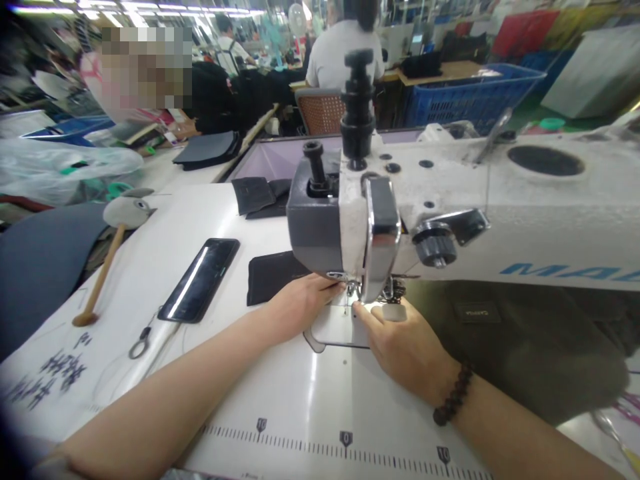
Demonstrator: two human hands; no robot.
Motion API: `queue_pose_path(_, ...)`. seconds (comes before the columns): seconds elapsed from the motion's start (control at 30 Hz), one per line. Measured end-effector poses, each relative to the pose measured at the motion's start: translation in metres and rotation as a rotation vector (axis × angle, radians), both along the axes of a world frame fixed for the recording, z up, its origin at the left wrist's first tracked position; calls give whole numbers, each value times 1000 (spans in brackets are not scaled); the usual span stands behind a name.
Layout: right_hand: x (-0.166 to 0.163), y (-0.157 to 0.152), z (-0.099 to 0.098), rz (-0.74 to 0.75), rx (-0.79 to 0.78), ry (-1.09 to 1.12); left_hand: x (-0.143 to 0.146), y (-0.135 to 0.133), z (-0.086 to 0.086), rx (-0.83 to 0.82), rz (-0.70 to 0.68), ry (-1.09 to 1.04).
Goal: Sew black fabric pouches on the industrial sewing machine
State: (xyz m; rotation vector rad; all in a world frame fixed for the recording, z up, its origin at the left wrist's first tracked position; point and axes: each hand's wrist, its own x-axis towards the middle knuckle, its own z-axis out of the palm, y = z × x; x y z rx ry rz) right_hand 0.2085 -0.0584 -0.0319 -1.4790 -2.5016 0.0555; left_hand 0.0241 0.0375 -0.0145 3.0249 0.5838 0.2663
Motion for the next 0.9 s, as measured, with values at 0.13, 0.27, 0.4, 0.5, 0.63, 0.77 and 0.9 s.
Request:
queue_pose_path(0.13, 0, -1, -1, -9, 45, -39, -1, -3, 1, -63, 2, 29)
queue_pose_path(0.27, 2, -2, -6, -6, 90, -27, -3, -11, 1, -9, 57, 24)
queue_pose_path(0.4, 7, -6, -16, 12, 97, 32, -5, -20, 3, 38, 133, 67)
queue_pose_path(0.5, 12, -7, -22, 30, 92, 78, -8, -16, 0, 13, 230, 102)
queue_pose_path(0.63, 13, -5, -10, 104, 103, 110, -16, -1, -4, 58, 377, 27)
queue_pose_path(0.77, 4, -11, 25, 261, 178, 23, -23, -4, 17, -12, 203, 43)
queue_pose_path(0.9, 7, -32, 61, 176, 170, -116, -31, -35, 44, -96, 29, 96)
